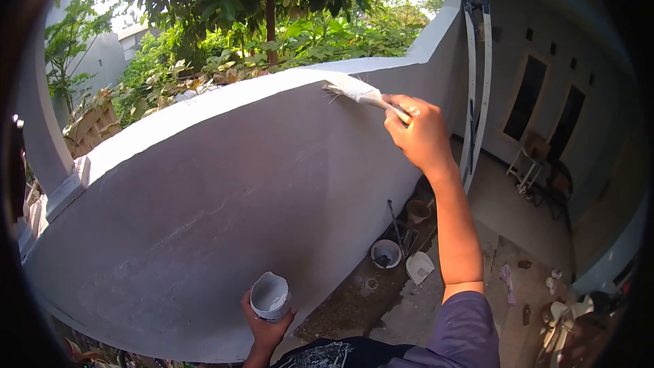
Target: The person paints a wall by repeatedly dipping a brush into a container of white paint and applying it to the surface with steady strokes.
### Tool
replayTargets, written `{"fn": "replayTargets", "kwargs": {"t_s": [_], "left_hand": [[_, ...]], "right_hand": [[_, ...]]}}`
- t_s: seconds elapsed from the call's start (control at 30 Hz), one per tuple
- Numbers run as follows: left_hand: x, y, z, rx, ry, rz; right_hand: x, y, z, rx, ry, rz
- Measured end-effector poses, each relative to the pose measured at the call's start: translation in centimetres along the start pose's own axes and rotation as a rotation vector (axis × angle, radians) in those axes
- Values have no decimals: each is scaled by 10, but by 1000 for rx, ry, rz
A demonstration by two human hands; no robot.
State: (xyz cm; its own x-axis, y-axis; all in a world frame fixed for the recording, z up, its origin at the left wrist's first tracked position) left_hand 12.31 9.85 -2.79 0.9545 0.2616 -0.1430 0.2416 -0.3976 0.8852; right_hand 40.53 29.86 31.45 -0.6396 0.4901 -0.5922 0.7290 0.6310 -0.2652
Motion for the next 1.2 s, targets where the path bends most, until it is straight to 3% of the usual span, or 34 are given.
{"fn": "replayTargets", "kwargs": {"t_s": [0.33, 0.43, 0.57, 0.63, 0.73, 0.8, 0.87, 1.0, 1.03, 1.2], "left_hand": [[-9, -16, 12, -40, 85, -65], [-10, -8, 12, -74, 101, 2], [-15, -12, 14, -57, 100, -61], [-15, -12, 13, -58, 95, -51], [-11, -11, 14, -65, 89, -20], [-10, -11, 14, -69, 87, -2], [-9, -8, 14, -78, 85, 25], [-10, -8, 13, -63, 76, 11], [-10, -7, 13, -71, 70, 15], [-8, -5, 12, -77, 57, 6]], "right_hand": [[15, 1, 4, -44, 29, -19], [20, 5, 14, 80, -42, -58], [6, 3, 14, 85, -59, 0], [2, -2, 11, 39, 53, -110], [7, 7, 5, -4, 36, -61], [12, 8, 10, 15, 20, 0], [21, 15, 18, 175, -110, -58], [11, 15, 23, 113, -23, -85], [11, 14, 20, 20, 59, -96], [15, 4, 13, 90, -34, -30]]}}
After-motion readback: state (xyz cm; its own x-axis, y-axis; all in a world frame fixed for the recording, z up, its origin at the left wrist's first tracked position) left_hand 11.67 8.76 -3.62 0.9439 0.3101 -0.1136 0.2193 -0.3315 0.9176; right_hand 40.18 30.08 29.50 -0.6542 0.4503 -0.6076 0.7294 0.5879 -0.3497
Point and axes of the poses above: each hand's wrist, its own z-axis away from the middle knuckle, its own x-axis out of the palm, y = z × x, the point moved 1 cm from there along -z, towards the middle knuckle, and after that the axes turned 9 degrees about -y, right-handed, at the moved point
